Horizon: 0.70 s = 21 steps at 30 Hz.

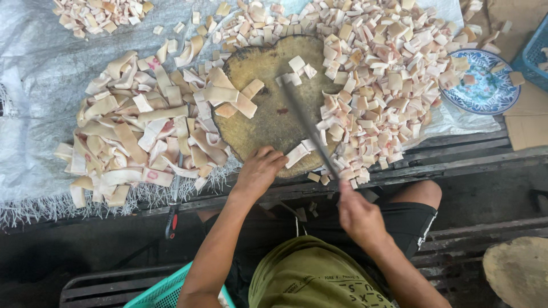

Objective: The person uses a large knife to chop strips of pale meat into small cubes on a wooden cutting board. They repeatedly pick up strips, cut them into pieces, and push the finished cubes aside.

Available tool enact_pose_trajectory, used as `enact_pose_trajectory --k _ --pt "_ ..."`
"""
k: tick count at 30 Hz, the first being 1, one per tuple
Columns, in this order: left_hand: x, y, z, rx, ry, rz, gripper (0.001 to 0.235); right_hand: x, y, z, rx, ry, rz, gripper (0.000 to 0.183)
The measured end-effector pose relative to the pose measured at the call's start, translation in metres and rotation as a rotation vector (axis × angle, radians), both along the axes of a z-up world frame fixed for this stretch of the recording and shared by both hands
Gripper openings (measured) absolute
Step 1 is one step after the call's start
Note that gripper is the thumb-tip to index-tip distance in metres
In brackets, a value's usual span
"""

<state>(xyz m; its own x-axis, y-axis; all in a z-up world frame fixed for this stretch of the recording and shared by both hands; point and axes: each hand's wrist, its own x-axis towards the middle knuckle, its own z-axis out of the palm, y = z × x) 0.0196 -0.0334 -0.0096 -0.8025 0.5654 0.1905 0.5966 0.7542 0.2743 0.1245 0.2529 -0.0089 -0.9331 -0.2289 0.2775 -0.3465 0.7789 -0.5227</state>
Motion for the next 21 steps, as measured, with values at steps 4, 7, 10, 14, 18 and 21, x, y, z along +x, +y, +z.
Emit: enact_pose_trajectory --k 4,7,10,14,18,21 --pt "-0.003 0.000 0.004 -0.023 0.030 0.012 0.032 0.001 -0.001 0.008 0.138 -0.342 -0.014 0.070" --pt "-0.003 0.001 0.003 -0.052 -0.033 0.016 0.034 0.010 0.009 0.012 -0.089 -0.042 -0.020 0.063" --pt "-0.002 0.000 -0.003 -0.007 -0.044 0.037 0.033 0.019 0.007 0.000 -0.235 0.030 -0.020 0.030" --pt "-0.006 -0.017 -0.004 0.183 -0.065 0.115 0.030 0.011 -0.012 -0.009 0.306 -0.482 0.044 0.068" --pt "-0.030 -0.052 0.004 0.184 0.094 0.242 0.027 0.003 -0.002 0.007 -0.068 -0.234 -0.012 0.065" --pt "-0.056 -0.077 0.009 0.145 0.106 0.377 0.040 0.012 0.006 0.021 -0.141 -0.282 -0.050 0.066"
